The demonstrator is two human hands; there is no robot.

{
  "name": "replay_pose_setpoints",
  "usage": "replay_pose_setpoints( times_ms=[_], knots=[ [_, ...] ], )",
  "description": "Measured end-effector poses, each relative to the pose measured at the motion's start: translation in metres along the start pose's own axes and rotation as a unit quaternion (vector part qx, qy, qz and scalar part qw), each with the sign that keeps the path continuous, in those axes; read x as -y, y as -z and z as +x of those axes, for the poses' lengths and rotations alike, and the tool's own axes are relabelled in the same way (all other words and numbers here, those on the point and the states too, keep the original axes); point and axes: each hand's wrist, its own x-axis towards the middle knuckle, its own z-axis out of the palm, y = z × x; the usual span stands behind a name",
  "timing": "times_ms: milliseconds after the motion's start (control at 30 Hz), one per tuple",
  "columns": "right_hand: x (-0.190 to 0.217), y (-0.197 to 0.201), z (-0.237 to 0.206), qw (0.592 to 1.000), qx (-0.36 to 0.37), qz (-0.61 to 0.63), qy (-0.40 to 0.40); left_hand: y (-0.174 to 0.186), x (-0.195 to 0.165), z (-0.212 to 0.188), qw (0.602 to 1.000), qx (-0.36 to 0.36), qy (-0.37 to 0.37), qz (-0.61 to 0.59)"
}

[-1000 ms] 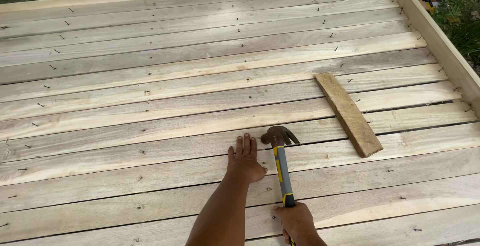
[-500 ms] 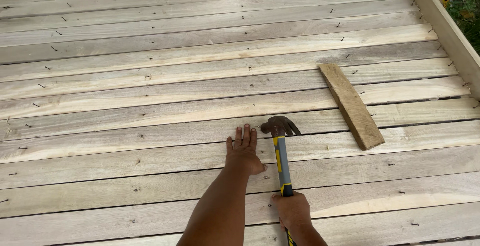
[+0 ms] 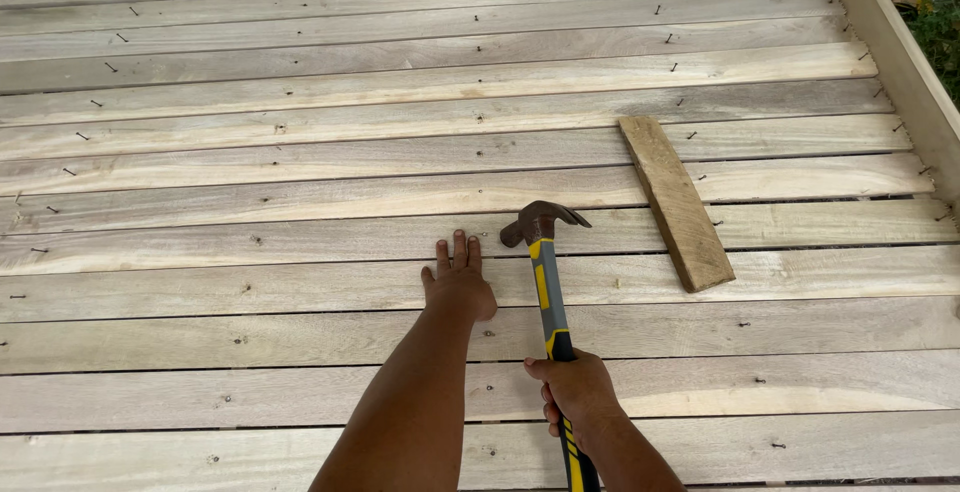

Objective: The person uses a hammer to drive nails into a wooden slatted frame. They hold a small block of wood against the frame and repeatedly strike it with the hammer. The person also taps the slats directly with the hammer to adjust their position.

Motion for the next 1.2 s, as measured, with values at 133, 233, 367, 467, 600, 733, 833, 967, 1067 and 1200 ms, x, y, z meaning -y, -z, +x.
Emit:
replay_pose_setpoints(
  times_ms=[133, 233, 367, 467, 600, 733, 833, 967, 1067, 1200],
  knots=[
    [0.013, 0.042, -0.020, 0.998, -0.034, 0.026, 0.050, 0.002, -0.024, -0.009, 0.992, 0.046, 0.066, -0.101],
    [0.017, 0.074, -0.025, 0.994, -0.067, 0.053, 0.070, 0.004, -0.058, -0.019, 0.984, 0.068, 0.069, -0.149],
    [0.008, 0.117, -0.023, 0.988, -0.106, 0.085, 0.071, -0.011, -0.114, -0.041, 0.982, 0.153, -0.051, -0.092],
    [-0.009, 0.150, -0.021, 0.984, -0.138, 0.098, 0.061, -0.041, -0.160, -0.068, 0.946, 0.270, -0.176, -0.025],
    [-0.038, 0.187, -0.017, 0.976, -0.164, 0.134, 0.051, -0.090, -0.197, -0.105, 0.899, 0.351, -0.240, 0.107],
    [-0.062, 0.204, -0.009, 0.968, -0.181, 0.176, 0.016, -0.104, -0.203, -0.110, 0.893, 0.351, -0.242, 0.145],
    [-0.072, 0.212, -0.004, 0.962, -0.186, 0.200, -0.002, -0.094, -0.206, -0.105, 0.900, 0.323, -0.238, 0.170],
    [-0.079, 0.221, -0.007, 0.957, -0.197, 0.213, -0.016, -0.070, -0.214, -0.101, 0.920, 0.246, -0.267, 0.144],
    [-0.078, 0.224, -0.013, 0.952, -0.189, 0.239, 0.003, -0.054, -0.217, -0.105, 0.924, 0.186, -0.318, 0.106],
    [-0.070, 0.218, -0.020, 0.950, -0.196, 0.241, 0.011, -0.035, -0.225, -0.110, 0.914, 0.138, -0.375, 0.076]
  ],
)
